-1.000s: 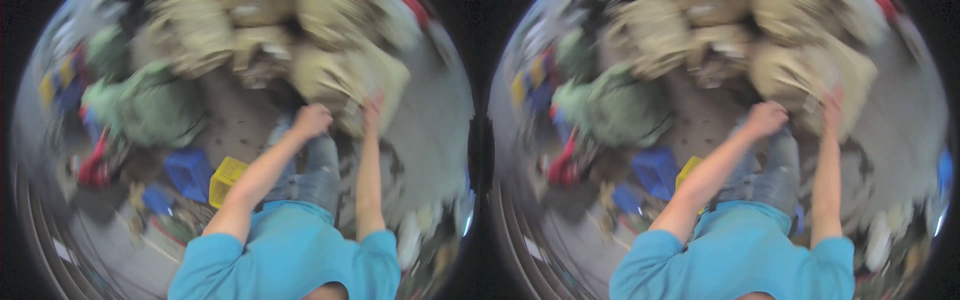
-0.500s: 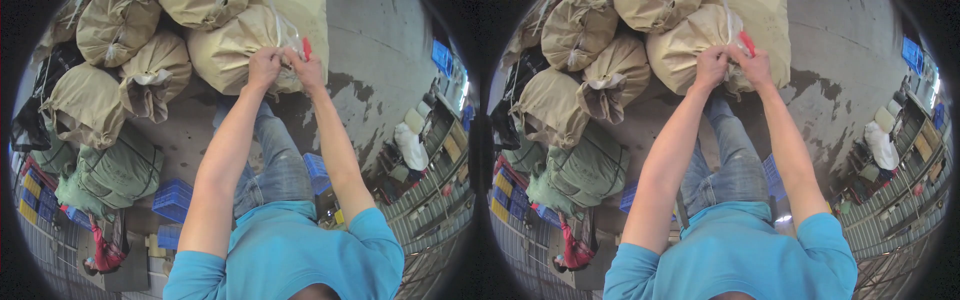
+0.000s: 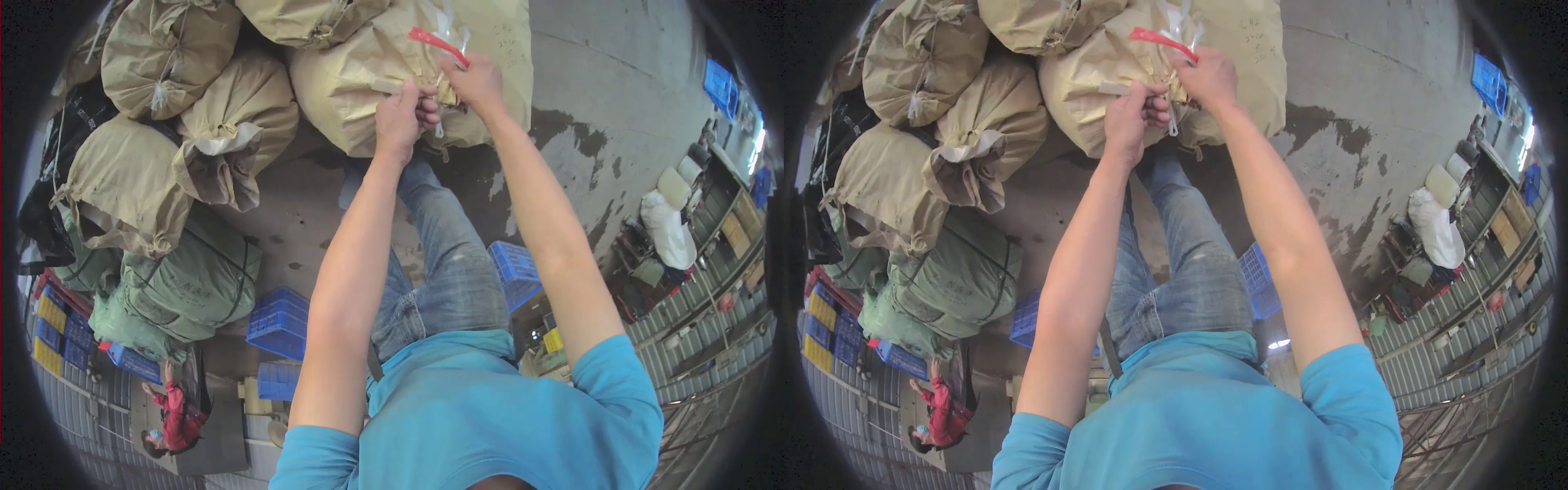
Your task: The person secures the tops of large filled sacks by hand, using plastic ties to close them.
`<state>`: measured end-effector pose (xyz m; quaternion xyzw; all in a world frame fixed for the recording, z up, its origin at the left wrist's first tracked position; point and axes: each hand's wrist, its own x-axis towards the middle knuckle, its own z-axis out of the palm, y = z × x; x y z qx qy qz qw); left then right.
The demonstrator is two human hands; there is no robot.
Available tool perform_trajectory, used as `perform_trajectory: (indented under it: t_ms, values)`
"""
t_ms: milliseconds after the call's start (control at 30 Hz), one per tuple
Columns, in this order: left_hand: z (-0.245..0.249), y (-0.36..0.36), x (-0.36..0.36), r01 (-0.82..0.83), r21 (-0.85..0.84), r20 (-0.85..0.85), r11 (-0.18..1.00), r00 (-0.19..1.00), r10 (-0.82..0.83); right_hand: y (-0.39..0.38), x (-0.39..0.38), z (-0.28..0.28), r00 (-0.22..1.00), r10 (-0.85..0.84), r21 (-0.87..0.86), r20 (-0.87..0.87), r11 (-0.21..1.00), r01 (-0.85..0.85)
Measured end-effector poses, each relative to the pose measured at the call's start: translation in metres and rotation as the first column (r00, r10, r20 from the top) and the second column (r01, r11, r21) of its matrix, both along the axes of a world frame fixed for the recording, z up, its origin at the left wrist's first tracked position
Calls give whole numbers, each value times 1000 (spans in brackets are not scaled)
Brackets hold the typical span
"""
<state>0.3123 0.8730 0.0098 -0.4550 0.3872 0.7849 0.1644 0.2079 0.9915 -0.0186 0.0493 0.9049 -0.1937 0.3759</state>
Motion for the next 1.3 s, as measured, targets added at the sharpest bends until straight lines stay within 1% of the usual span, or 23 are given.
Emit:
perform_trajectory:
  t_ms: [67, 100, 167, 200, 300, 400, 467, 500, 567, 600, 667, 700, 767, 800, 900, 967, 1000, 1100, 1167, 1200, 1267, 1300]
  values:
    - [-2, 0, 0, 14, 19, 6, 1000, 1000, -14, 2, 7, -6, 977, -77, -36, -198, 997, 71]
    - [-2, 0, -2, 17, 24, 2, 1000, 1000, -17, 2, 8, -8, 963, -96, -48, -250, 995, 87]
    - [-4, -1, -4, 34, 17, 11, 999, 999, -35, -1, 11, -10, 929, -237, -116, -285, 970, 212]
    - [-5, -1, -3, 37, 15, 15, 999, 999, -37, -2, 12, -12, 918, -269, -133, -290, 962, 240]
    - [-9, 6, 2, 65, -24, -12, 998, 998, -65, -5, 7, -20, 914, -338, -127, -225, 940, 317]
    - [-7, 14, 4, 10, -43, -14, 999, 1000, -11, -9, 5, -23, 890, -422, -123, -175, 906, 406]
    - [-7, 14, 4, -3, -45, -17, 999, 1000, 3, -7, 4, -29, 829, -549, -171, -111, 832, 528]
    - [-6, 12, 4, -9, -47, -15, 999, 1000, 9, -7, 4, -28, 812, -576, -181, -91, 811, 556]
    - [-2, 5, 3, -9, -15, 14, 1000, 1000, 9, -8, 5, -19, 765, -640, -204, 76, 741, 640]
    - [1, 2, 1, -8, -7, 20, 1000, 1000, 8, -7, 4, -14, 749, -652, -207, 117, 721, 661]
    - [9, -7, -7, -2, -10, 63, 1000, 998, 3, -5, 3, -1, 814, -563, -187, 144, 792, 581]
    - [11, -11, -12, 1, -11, 73, 1000, 997, 0, -5, 2, 7, 828, -541, -183, 151, 808, 561]
    - [14, -18, -22, 81, -55, 111, 995, 991, -75, -7, 0, 27, 884, -428, -143, 187, 878, 456]
    - [15, -21, -28, 105, -64, 122, 992, 988, -97, -5, 2, 31, 894, -403, -132, 198, 892, 432]
    - [13, -24, -47, 229, -160, 174, 960, 964, -201, 9, 13, 26, 924, -309, -176, 226, 920, 350]
    - [4, -24, -57, 373, -263, 210, 890, 922, -324, 19, 21, 21, 903, -361, -214, 232, 887, 409]
    - [-1, -23, -60, 411, -285, 223, 866, 907, -357, 22, 27, 18, 896, -377, -222, 236, 876, 428]
    - [-21, -18, -67, 409, -334, 180, 849, 912, -369, 29, 45, 8, 852, -488, -308, 191, 794, 524]
    - [-21, -22, -76, 281, -240, 146, 929, 957, -252, 34, 55, -7, 857, -500, -387, 124, 771, 506]
    - [-23, -25, -82, 254, -211, 143, 944, 963, -227, 36, 60, -11, 854, -509, -402, 109, 764, 506]
    - [-35, -39, -98, -45, -193, 66, 980, 996, 59, 37, 66, -13, 850, -514, -408, 114, 756, 511]
    - [-45, -50, -107, -115, -186, 48, 976, 991, 126, 36, 66, -15, 847, -519, -412, 115, 751, 516]
